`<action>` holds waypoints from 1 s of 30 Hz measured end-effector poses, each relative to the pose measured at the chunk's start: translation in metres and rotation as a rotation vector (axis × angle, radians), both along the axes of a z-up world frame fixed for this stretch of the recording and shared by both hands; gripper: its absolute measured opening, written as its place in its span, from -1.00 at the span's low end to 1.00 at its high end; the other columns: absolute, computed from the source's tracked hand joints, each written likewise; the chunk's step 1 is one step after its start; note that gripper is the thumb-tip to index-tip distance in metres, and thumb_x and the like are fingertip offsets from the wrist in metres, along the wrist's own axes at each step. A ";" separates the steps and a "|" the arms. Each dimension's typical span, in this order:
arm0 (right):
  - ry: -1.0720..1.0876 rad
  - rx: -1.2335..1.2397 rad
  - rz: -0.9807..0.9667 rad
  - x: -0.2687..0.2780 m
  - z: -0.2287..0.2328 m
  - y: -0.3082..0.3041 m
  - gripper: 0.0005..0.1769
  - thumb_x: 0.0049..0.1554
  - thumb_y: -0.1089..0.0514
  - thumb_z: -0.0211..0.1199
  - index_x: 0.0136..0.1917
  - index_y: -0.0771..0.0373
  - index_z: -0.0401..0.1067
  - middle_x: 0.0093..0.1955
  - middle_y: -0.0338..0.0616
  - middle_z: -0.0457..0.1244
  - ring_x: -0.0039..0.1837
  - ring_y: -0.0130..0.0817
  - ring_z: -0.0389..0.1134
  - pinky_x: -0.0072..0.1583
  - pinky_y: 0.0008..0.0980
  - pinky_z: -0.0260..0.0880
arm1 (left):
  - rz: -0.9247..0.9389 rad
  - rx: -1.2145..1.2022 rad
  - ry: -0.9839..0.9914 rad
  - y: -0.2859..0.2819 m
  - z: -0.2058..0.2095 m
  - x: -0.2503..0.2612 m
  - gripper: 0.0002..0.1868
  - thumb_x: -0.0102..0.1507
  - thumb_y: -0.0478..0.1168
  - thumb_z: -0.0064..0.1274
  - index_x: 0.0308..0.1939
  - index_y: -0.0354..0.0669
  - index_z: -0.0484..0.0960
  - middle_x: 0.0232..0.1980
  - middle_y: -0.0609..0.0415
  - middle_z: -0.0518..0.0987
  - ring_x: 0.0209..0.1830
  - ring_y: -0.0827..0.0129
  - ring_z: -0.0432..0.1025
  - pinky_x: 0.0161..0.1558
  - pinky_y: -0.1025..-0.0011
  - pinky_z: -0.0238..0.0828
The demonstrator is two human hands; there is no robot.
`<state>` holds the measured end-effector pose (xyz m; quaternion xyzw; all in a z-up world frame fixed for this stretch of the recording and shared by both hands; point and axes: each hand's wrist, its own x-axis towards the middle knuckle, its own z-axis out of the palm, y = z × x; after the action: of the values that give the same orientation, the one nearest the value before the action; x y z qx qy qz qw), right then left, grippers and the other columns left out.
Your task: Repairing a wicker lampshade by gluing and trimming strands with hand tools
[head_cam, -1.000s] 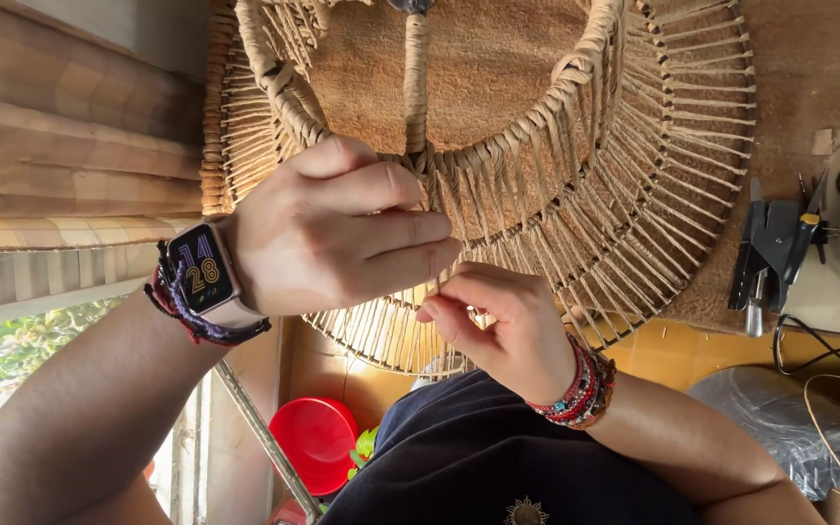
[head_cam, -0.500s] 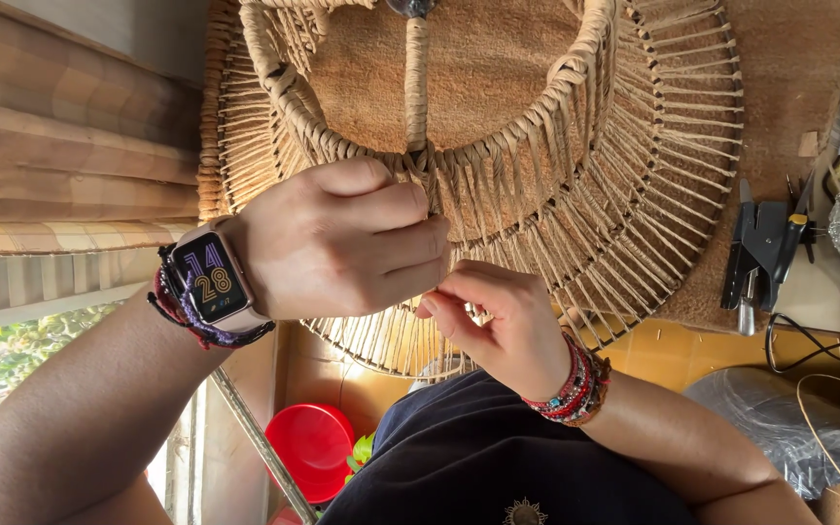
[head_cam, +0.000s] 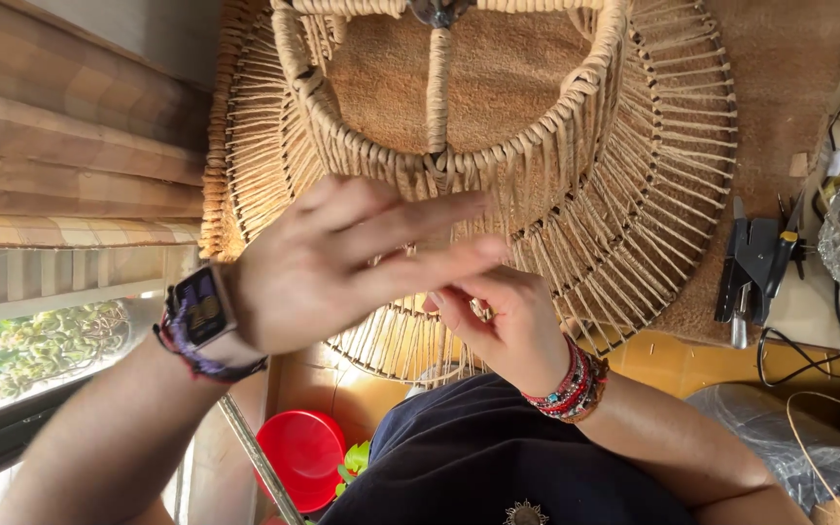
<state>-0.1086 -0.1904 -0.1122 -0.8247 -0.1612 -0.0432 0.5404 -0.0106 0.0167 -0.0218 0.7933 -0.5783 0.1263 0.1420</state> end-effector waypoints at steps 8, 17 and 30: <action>-0.013 0.020 0.018 0.005 0.006 0.003 -0.84 0.24 0.20 0.23 -0.20 0.24 0.46 -0.26 -0.21 0.34 -0.35 -0.45 0.26 -0.26 -0.43 0.25 | 0.436 -0.364 0.191 -0.004 -0.006 -0.056 -0.85 0.34 -0.23 0.24 -0.02 -0.05 0.72 -0.07 0.10 0.53 -0.12 0.20 0.37 -0.05 0.29 0.36; -0.031 0.017 0.009 0.001 0.016 0.004 -0.86 0.22 0.30 0.22 -0.21 0.32 0.41 -0.26 -0.14 0.31 -0.27 -0.34 0.32 -0.16 -0.38 0.35 | 0.731 -0.447 0.077 -0.043 -0.029 -0.065 -0.85 0.35 -0.13 0.29 0.00 0.08 0.78 -0.05 0.26 0.58 -0.24 0.29 0.28 -0.13 0.33 0.21; -0.123 -0.121 -0.050 -0.003 0.008 0.008 -0.93 0.16 0.35 0.22 -0.20 0.35 0.40 -0.29 -0.06 0.31 -0.26 -0.15 0.34 -0.23 -0.23 0.28 | 0.802 -0.571 0.643 -0.057 -0.022 -0.072 -0.84 0.24 -0.22 0.28 -0.12 -0.15 0.73 -0.18 0.17 0.71 -0.33 0.44 0.51 -0.16 0.46 0.49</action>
<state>-0.1115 -0.1820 -0.1038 -0.8553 -0.1757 -0.0974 0.4776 -0.0830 -0.0404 -0.0441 0.8789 -0.1042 0.0740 0.4596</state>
